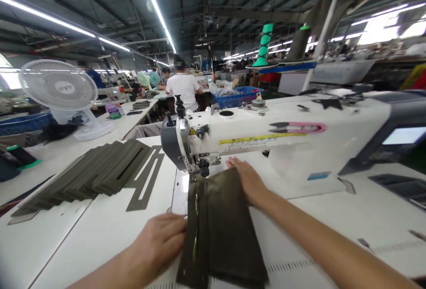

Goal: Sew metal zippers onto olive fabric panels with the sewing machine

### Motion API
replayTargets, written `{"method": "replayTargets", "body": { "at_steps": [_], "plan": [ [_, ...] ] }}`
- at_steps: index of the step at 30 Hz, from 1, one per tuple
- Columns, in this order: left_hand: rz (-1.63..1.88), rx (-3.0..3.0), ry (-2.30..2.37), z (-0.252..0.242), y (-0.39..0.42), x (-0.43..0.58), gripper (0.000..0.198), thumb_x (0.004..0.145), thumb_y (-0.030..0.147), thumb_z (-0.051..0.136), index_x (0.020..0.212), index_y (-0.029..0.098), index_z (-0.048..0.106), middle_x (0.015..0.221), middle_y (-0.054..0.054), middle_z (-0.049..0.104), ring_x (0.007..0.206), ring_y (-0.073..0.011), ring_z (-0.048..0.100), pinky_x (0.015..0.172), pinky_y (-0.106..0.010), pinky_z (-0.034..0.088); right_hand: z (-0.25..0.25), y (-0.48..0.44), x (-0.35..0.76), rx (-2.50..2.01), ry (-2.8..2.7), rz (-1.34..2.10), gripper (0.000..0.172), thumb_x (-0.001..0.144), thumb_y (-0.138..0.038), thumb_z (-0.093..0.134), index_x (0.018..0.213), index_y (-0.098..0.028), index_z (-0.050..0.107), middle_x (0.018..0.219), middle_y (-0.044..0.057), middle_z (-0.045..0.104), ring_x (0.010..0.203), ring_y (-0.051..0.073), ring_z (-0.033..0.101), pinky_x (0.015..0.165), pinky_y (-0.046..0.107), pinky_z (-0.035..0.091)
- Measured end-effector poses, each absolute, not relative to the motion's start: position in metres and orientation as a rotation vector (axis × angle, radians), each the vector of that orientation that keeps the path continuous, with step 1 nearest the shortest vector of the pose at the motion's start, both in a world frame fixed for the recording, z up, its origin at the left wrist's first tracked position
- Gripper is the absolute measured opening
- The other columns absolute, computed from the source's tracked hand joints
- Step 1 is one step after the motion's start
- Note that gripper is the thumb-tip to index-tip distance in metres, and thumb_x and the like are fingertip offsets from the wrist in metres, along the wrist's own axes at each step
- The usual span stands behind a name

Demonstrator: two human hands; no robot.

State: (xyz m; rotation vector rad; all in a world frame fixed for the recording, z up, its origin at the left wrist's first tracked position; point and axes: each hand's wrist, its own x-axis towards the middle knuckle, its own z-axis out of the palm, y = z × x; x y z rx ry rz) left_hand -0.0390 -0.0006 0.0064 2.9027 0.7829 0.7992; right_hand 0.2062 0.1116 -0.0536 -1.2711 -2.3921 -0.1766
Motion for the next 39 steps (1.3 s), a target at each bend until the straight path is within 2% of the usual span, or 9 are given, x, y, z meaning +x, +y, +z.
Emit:
{"method": "replayTargets", "body": {
  "at_steps": [4,7,10,13,19,24,29,34,39],
  "plan": [
    [0.672,2.820,0.949,0.004,0.006,-0.042,0.030,0.080,0.009,0.035,0.104,0.015,0.053,0.101,-0.013,0.062,0.093,-0.0182,0.058,0.088,-0.036,0.044,-0.067,0.127,0.222,-1.234,-2.335,-0.017,0.040,0.080,-0.020,0.044,0.117,-0.010,0.054,0.126,0.015,0.049,0.119,0.030,0.042,0.097,0.049,0.031],
    [0.669,2.775,1.187,-0.002,0.026,-0.035,0.028,0.080,0.012,0.038,0.102,0.016,0.055,0.104,-0.012,0.061,0.107,-0.0219,0.051,0.094,-0.042,0.039,-0.059,0.119,0.222,-1.185,-2.214,0.196,0.038,0.082,-0.029,0.041,0.112,-0.014,0.057,0.120,0.012,0.055,0.113,0.025,0.048,0.095,0.041,0.036],
    [0.634,2.800,1.247,-0.012,0.039,-0.030,0.027,0.074,0.012,0.041,0.093,0.016,0.059,0.101,-0.011,0.062,0.108,-0.0230,0.051,0.099,-0.045,0.033,-0.043,0.112,0.224,-1.328,-1.921,0.481,0.042,0.088,-0.039,0.029,0.101,-0.016,0.062,0.091,0.008,0.066,0.088,0.021,0.060,0.078,0.033,0.046],
    [0.664,2.820,1.238,-0.018,0.040,-0.029,0.027,0.070,0.013,0.043,0.092,0.016,0.059,0.099,-0.010,0.062,0.104,-0.0230,0.052,0.098,-0.045,0.032,-0.031,0.109,0.224,-1.504,-1.791,0.655,0.048,0.086,-0.050,0.031,0.085,-0.018,0.066,0.063,0.003,0.062,0.063,0.019,0.059,0.061,0.030,0.045],
    [0.637,2.807,1.287,-0.013,0.040,-0.028,0.021,0.070,0.012,0.042,0.085,0.014,0.057,0.091,-0.010,0.059,0.097,-0.0250,0.049,0.091,-0.044,0.036,-0.023,0.105,0.217,-1.529,-1.923,0.436,0.019,0.075,-0.038,0.055,0.071,-0.020,0.059,0.057,-0.002,0.055,0.053,0.014,0.051,0.053,0.025,0.038],
    [0.460,2.865,1.412,-0.007,0.037,-0.022,0.011,0.071,0.012,0.045,0.074,0.016,0.055,0.078,-0.009,0.058,0.078,-0.0237,0.049,0.076,-0.044,0.040,-0.026,0.109,0.221,-1.573,-2.092,0.305,0.014,0.080,-0.026,0.051,0.068,-0.019,0.053,0.060,0.000,0.057,0.057,0.015,0.053,0.055,0.026,0.038],
    [0.584,2.819,1.468,-0.010,0.034,-0.020,0.013,0.074,0.010,0.044,0.073,0.016,0.055,0.081,-0.008,0.060,0.077,-0.0225,0.051,0.074,-0.042,0.041,-0.018,0.087,0.195,-1.388,-2.279,-0.328,0.012,0.081,-0.017,0.048,0.077,-0.014,0.059,0.087,0.013,0.061,0.082,0.026,0.055,0.071,0.038,0.043],
    [0.836,2.683,1.564,-0.019,0.039,-0.025,0.012,0.078,0.011,0.045,0.079,0.016,0.055,0.084,-0.008,0.061,0.080,-0.0220,0.054,0.073,-0.040,0.045,-0.031,0.058,0.153,-0.967,-2.363,-0.069,0.033,0.085,-0.014,0.038,0.110,-0.004,0.056,0.114,0.016,0.057,0.107,0.023,0.051,0.093,0.038,0.042],
    [1.035,2.740,1.370,-0.032,0.049,-0.032,0.025,0.080,0.006,0.042,0.100,0.015,0.055,0.101,-0.010,0.063,0.093,-0.0204,0.059,0.079,-0.036,0.051,-0.039,0.058,0.149,-0.938,-2.422,-0.003,0.040,0.084,-0.009,0.032,0.116,0.002,0.053,0.122,0.020,0.052,0.115,0.026,0.047,0.099,0.039,0.039]
  ]
}}
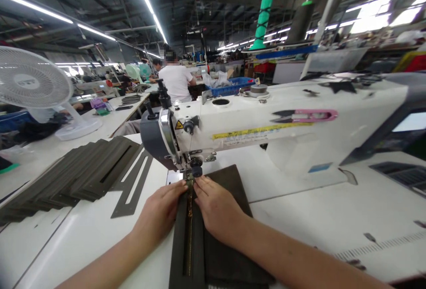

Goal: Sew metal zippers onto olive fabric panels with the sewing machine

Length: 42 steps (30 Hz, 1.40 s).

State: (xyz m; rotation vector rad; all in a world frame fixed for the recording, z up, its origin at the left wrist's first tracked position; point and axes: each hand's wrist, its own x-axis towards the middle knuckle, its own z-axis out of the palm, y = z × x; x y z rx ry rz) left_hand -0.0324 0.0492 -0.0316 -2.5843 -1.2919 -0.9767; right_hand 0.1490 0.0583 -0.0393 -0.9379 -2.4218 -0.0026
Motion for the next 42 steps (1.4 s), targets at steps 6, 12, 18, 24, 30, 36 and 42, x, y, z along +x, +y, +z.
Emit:
{"method": "replayTargets", "body": {
  "at_steps": [6,12,18,24,30,36,42],
  "plan": [
    [-0.917,-2.692,-1.018,-0.034,0.058,-0.035,0.027,0.080,0.005,0.041,0.098,0.015,0.059,0.100,-0.010,0.065,0.092,-0.0194,0.062,0.081,-0.034,0.053,-0.035,0.062,0.152,-0.906,-2.462,-0.008,0.039,0.084,-0.010,0.034,0.114,0.004,0.054,0.121,0.021,0.052,0.117,0.026,0.045,0.101,0.038,0.037],
    [-0.917,-2.699,-0.998,-0.030,0.059,-0.036,0.027,0.083,0.008,0.039,0.098,0.016,0.060,0.092,-0.009,0.066,0.086,-0.0177,0.064,0.076,-0.030,0.055,-0.036,0.063,0.149,-0.904,-2.446,-0.022,0.038,0.083,-0.010,0.037,0.114,0.004,0.054,0.121,0.021,0.052,0.117,0.025,0.045,0.102,0.036,0.036],
    [-0.872,-2.710,-1.079,-0.030,0.055,-0.035,0.026,0.083,0.008,0.040,0.098,0.014,0.059,0.094,-0.009,0.065,0.087,-0.0186,0.063,0.077,-0.032,0.054,-0.038,0.064,0.150,-0.872,-2.431,-0.094,0.039,0.082,-0.008,0.033,0.112,0.003,0.056,0.118,0.020,0.055,0.112,0.026,0.049,0.097,0.037,0.041],
    [-0.738,-2.741,-1.191,-0.028,0.054,-0.032,0.022,0.085,0.012,0.041,0.097,0.013,0.059,0.088,-0.009,0.061,0.078,-0.0184,0.062,0.070,-0.031,0.054,-0.044,0.077,0.154,-0.762,-2.463,-0.138,0.038,0.083,-0.007,0.030,0.107,-0.001,0.059,0.111,0.019,0.060,0.105,0.024,0.055,0.093,0.038,0.045],
    [-0.613,-2.721,-1.311,-0.028,0.055,-0.032,0.019,0.085,0.013,0.043,0.096,0.014,0.059,0.088,-0.008,0.057,0.074,-0.0181,0.060,0.067,-0.030,0.052,-0.037,0.076,0.156,-0.756,-2.430,0.075,0.032,0.084,-0.011,0.036,0.106,-0.006,0.059,0.111,0.017,0.058,0.104,0.024,0.054,0.092,0.039,0.045],
    [-0.572,-2.729,-1.390,-0.027,0.053,-0.031,0.020,0.082,0.012,0.047,0.099,0.016,0.056,0.091,-0.007,0.055,0.078,-0.0197,0.059,0.067,-0.032,0.052,-0.029,0.069,0.156,-0.850,-2.340,0.386,0.021,0.076,-0.014,0.054,0.096,-0.015,0.059,0.107,0.010,0.056,0.100,0.023,0.050,0.088,0.040,0.041],
    [-0.651,-2.758,-1.461,-0.026,0.050,-0.032,0.024,0.077,0.008,0.044,0.097,0.015,0.056,0.090,-0.007,0.056,0.077,-0.0192,0.059,0.067,-0.033,0.052,-0.022,0.068,0.140,-1.116,-2.229,0.518,0.014,0.063,-0.008,0.055,0.075,-0.016,0.053,0.079,0.004,0.056,0.080,0.020,0.051,0.073,0.035,0.040]
  ]
}}
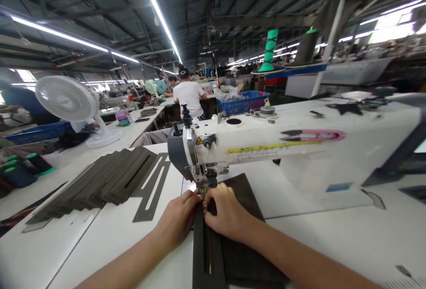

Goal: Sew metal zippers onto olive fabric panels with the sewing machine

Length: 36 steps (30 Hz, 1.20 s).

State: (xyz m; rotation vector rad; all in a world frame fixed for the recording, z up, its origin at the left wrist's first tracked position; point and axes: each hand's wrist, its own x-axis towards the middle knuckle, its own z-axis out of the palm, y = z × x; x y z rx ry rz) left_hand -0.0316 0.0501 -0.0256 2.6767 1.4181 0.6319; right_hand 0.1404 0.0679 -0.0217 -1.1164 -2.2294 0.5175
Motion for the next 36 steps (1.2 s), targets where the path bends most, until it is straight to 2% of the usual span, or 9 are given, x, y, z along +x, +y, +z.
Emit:
{"method": "replayTargets", "body": {
  "at_steps": [2,4,7,10,14,19,28,31,36],
  "plan": [
    [0.659,2.677,1.402,-0.024,0.048,-0.031,0.026,0.074,0.006,0.043,0.095,0.015,0.057,0.091,-0.008,0.057,0.079,-0.0199,0.059,0.069,-0.034,0.053,-0.019,0.062,0.136,-1.160,-2.214,0.548,0.018,0.059,-0.003,0.049,0.070,-0.017,0.050,0.072,0.000,0.054,0.071,0.016,0.050,0.067,0.031,0.039],
    [0.682,2.727,1.386,-0.024,0.045,-0.029,0.030,0.070,0.006,0.045,0.094,0.016,0.059,0.092,-0.009,0.059,0.084,-0.0216,0.059,0.078,-0.039,0.051,-0.020,0.054,0.135,-1.149,-2.221,0.478,0.022,0.058,-0.002,0.045,0.072,-0.017,0.050,0.070,0.000,0.053,0.068,0.015,0.049,0.065,0.030,0.040],
    [0.705,2.827,1.368,-0.024,0.042,-0.028,0.034,0.068,0.007,0.047,0.098,0.016,0.060,0.095,-0.010,0.061,0.090,-0.0228,0.058,0.092,-0.047,0.042,-0.028,0.043,0.138,-1.050,-2.255,0.170,0.022,0.069,-0.005,0.042,0.083,-0.015,0.056,0.087,0.008,0.058,0.086,0.022,0.052,0.079,0.040,0.043],
    [0.701,2.873,1.327,-0.024,0.043,-0.031,0.031,0.070,0.006,0.045,0.096,0.014,0.060,0.098,-0.011,0.062,0.093,-0.0213,0.058,0.096,-0.045,0.040,-0.042,0.036,0.138,-0.976,-2.294,-0.115,0.030,0.079,-0.010,0.038,0.102,-0.007,0.058,0.114,0.018,0.054,0.110,0.027,0.047,0.091,0.043,0.041],
    [0.705,2.904,1.203,-0.022,0.047,-0.038,0.033,0.072,0.006,0.042,0.097,0.015,0.060,0.099,-0.009,0.062,0.096,-0.0199,0.058,0.099,-0.046,0.037,-0.056,0.034,0.130,-1.034,-2.321,-0.305,0.037,0.082,-0.010,0.035,0.111,0.001,0.056,0.118,0.023,0.054,0.113,0.029,0.048,0.092,0.041,0.044],
    [0.737,2.916,1.159,-0.020,0.051,-0.038,0.033,0.072,0.006,0.041,0.098,0.014,0.060,0.099,-0.010,0.061,0.101,-0.0215,0.055,0.096,-0.044,0.042,-0.054,0.035,0.126,-1.075,-2.353,-0.268,0.039,0.083,-0.010,0.032,0.111,0.003,0.057,0.120,0.023,0.052,0.115,0.030,0.046,0.095,0.043,0.042],
    [0.788,2.886,1.202,-0.019,0.058,-0.032,0.025,0.075,0.007,0.043,0.091,0.014,0.061,0.091,-0.011,0.062,0.092,-0.0220,0.058,0.083,-0.039,0.051,-0.043,0.050,0.133,-0.996,-2.398,-0.143,0.040,0.080,-0.008,0.034,0.111,0.005,0.056,0.118,0.025,0.052,0.115,0.030,0.047,0.097,0.044,0.040],
    [0.782,2.892,1.201,-0.018,0.052,-0.032,0.025,0.074,0.007,0.044,0.092,0.014,0.061,0.091,-0.010,0.063,0.088,-0.0216,0.059,0.081,-0.038,0.052,-0.042,0.053,0.135,-1.007,-2.332,-0.048,0.038,0.079,-0.010,0.037,0.110,0.001,0.056,0.118,0.022,0.054,0.112,0.028,0.049,0.096,0.043,0.042],
    [0.823,2.897,1.184,-0.019,0.034,-0.032,0.025,0.075,0.007,0.045,0.092,0.015,0.060,0.093,-0.009,0.064,0.088,-0.0220,0.060,0.081,-0.039,0.052,-0.040,0.053,0.139,-1.022,-2.221,0.101,0.026,0.079,-0.011,0.042,0.097,-0.009,0.061,0.114,0.017,0.058,0.108,0.024,0.054,0.093,0.040,0.045]
  ]
}}
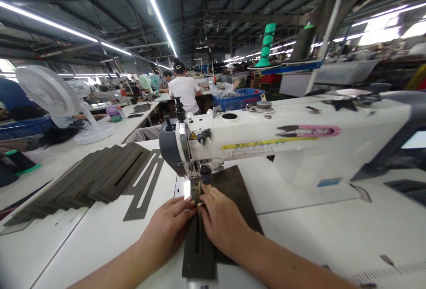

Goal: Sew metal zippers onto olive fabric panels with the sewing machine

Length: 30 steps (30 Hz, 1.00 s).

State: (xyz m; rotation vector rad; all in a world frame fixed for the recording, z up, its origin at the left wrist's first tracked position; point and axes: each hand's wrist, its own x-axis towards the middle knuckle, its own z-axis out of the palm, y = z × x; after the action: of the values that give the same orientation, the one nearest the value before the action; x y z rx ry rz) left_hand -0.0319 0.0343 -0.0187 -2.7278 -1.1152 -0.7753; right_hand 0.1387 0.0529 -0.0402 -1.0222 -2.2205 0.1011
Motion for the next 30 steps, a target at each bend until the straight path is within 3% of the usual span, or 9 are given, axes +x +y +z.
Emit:
{"method": "replayTargets", "body": {
  "at_steps": [8,12,19,22,25,30],
  "plan": [
    [-0.730,-2.740,-1.133,-0.019,0.034,-0.027,0.018,0.080,0.008,0.044,0.086,0.013,0.060,0.090,-0.010,0.063,0.085,-0.0185,0.061,0.089,-0.038,0.048,-0.047,0.059,0.138,-0.999,-2.275,0.036,0.033,0.080,-0.011,0.039,0.107,-0.006,0.059,0.114,0.018,0.058,0.107,0.025,0.054,0.092,0.042,0.045],
    [-0.713,-2.733,-1.153,-0.019,0.038,-0.028,0.017,0.080,0.009,0.044,0.086,0.013,0.060,0.090,-0.010,0.063,0.084,-0.0186,0.061,0.087,-0.038,0.049,-0.048,0.066,0.139,-0.977,-2.244,0.079,0.032,0.080,-0.011,0.040,0.107,-0.011,0.058,0.112,0.014,0.059,0.105,0.023,0.055,0.092,0.041,0.045],
    [-0.686,-2.726,-1.117,-0.020,0.027,-0.027,0.021,0.077,0.009,0.046,0.094,0.013,0.059,0.094,-0.011,0.064,0.093,-0.0227,0.059,0.087,-0.040,0.049,-0.034,0.066,0.142,-1.165,-2.282,0.019,0.013,0.080,-0.014,0.048,0.072,-0.016,0.057,0.079,0.009,0.058,0.078,0.024,0.055,0.069,0.040,0.047],
    [-0.658,-2.730,-1.144,-0.018,0.022,-0.025,0.023,0.076,0.008,0.047,0.096,0.011,0.059,0.095,-0.012,0.063,0.094,-0.0233,0.059,0.087,-0.040,0.049,-0.038,0.065,0.142,-1.180,-2.198,0.025,0.008,0.079,-0.017,0.051,0.082,-0.014,0.059,0.088,0.011,0.060,0.085,0.025,0.055,0.074,0.041,0.046],
    [-0.650,-2.747,-1.169,-0.017,0.022,-0.025,0.020,0.078,0.008,0.046,0.093,0.013,0.059,0.095,-0.011,0.063,0.094,-0.0214,0.059,0.088,-0.039,0.049,-0.044,0.066,0.142,-1.104,-2.190,0.051,0.019,0.079,-0.014,0.049,0.096,-0.013,0.059,0.100,0.012,0.061,0.094,0.023,0.055,0.084,0.041,0.044],
    [-0.694,-2.751,-1.163,-0.017,0.027,-0.024,0.019,0.080,0.009,0.045,0.091,0.014,0.059,0.095,-0.011,0.062,0.093,-0.0213,0.059,0.087,-0.041,0.049,-0.045,0.069,0.141,-1.131,-2.202,0.122,0.020,0.080,-0.014,0.048,0.095,-0.013,0.061,0.102,0.012,0.062,0.094,0.024,0.056,0.084,0.041,0.046]
  ]
}}
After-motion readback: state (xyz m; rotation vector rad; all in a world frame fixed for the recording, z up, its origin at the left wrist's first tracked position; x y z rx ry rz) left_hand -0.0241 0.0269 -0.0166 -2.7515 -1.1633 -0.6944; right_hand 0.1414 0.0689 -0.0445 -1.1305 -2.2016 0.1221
